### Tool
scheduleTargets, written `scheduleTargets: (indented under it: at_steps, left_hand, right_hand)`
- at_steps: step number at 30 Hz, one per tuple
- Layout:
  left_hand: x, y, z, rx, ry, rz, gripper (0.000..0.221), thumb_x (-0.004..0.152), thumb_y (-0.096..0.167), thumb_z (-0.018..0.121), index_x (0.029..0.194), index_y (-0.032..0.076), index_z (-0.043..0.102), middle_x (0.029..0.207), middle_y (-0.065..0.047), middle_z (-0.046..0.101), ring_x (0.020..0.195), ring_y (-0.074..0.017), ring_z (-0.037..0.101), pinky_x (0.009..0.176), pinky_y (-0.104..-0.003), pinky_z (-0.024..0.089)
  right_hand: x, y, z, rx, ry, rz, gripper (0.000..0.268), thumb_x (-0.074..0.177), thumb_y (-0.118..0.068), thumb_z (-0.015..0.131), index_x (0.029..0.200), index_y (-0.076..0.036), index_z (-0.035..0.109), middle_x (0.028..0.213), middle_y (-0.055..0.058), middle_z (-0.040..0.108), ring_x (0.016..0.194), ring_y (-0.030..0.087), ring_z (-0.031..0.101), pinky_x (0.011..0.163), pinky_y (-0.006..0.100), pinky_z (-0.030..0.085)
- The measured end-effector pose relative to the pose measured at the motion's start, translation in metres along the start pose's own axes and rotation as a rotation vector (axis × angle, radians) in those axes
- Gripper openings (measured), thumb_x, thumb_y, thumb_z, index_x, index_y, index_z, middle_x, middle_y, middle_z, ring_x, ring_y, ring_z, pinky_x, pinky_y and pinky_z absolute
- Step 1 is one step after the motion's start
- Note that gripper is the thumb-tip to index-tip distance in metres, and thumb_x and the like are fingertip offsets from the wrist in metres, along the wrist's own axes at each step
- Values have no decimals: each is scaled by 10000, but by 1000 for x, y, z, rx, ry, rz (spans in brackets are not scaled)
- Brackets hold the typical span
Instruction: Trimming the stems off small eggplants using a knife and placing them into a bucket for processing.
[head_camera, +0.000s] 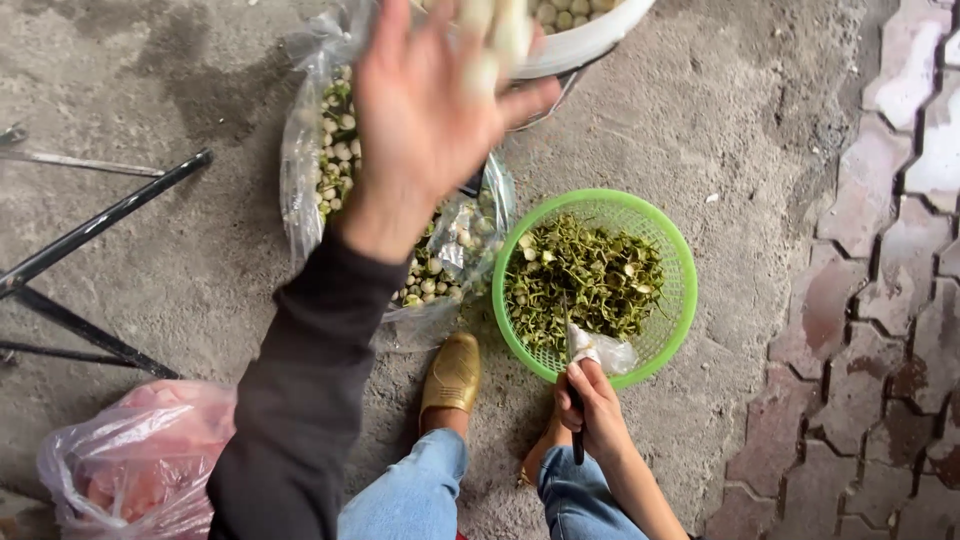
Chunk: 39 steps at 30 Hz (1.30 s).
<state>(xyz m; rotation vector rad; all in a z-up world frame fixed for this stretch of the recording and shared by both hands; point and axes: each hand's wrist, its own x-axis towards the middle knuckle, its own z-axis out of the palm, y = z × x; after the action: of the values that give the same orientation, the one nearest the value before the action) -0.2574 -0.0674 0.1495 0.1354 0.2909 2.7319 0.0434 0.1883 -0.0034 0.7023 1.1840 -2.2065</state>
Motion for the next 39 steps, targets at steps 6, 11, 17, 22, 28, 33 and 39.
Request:
scheduleTargets:
  at_steps: [6, 11, 17, 22, 28, 33, 39]
  left_hand:
    - [-33, 57, -121, 1097, 346, 525, 791, 1053, 668, 579, 1643, 289, 211, 1767, -66, 82, 1667, -385, 123, 1271, -721, 211]
    - [-109, 60, -297, 1932, 1030, 170, 364, 959, -43, 521, 1123, 168, 768, 1150, -100, 745, 1023, -316, 695, 821, -433, 588]
    - [-94, 30, -342, 2176, 673, -445, 785, 858, -187, 504, 1560, 148, 398, 1679, -113, 254, 1536, -344, 245, 1237, -499, 232]
    - [-116, 28, -291, 2147, 705, -432, 415, 928, -21, 583, 1316, 114, 528, 1466, -151, 354, 1190, -345, 483, 911, -444, 515]
    - [-180, 15, -291, 1985, 734, 14, 351, 862, -22, 703, 1180, 111, 639, 1175, -107, 623, 796, -218, 605, 615, -312, 534]
    - [-194, -18, -224, 1885, 812, 115, 340, 958, 207, 708, 1275, 192, 585, 1155, -61, 718, 718, -163, 655, 510, -274, 488]
    - [-185, -113, -138, 715, 454, -159, 253, 900, 26, 721, 1148, 69, 696, 1123, -160, 735, 846, -224, 705, 646, -283, 606]
  right_hand:
    - [6, 2, -15, 6, -15, -49, 353, 1089, -240, 498, 781, -68, 484, 619, 49, 487, 398, 73, 283, 319, 224, 173]
    - [5, 10, -10, 61, 51, 27, 243, 1064, -177, 498, 1269, -58, 551, 638, 64, 493, 403, 89, 285, 327, 209, 179]
    - [7, 15, -8, 43, 19, -9, 199, 1086, -182, 494, 929, -61, 505, 652, 86, 518, 396, 104, 305, 321, 224, 207]
    - [2, 14, -11, 37, 54, -5, 147, 1087, -177, 490, 976, -80, 490, 667, 90, 520, 414, 106, 311, 337, 221, 213]
    - [7, 17, -7, -9, 53, 15, 287, 1078, -225, 526, 842, -66, 492, 660, 74, 536, 408, 94, 333, 327, 219, 219]
    - [5, 14, 2, -53, 13, 46, 248, 1078, -214, 527, 880, -76, 471, 665, 86, 543, 415, 109, 353, 330, 221, 248]
    - [0, 9, 8, -171, -48, -86, 308, 1056, -227, 554, 860, -124, 340, 644, 129, 571, 403, 137, 383, 333, 232, 290]
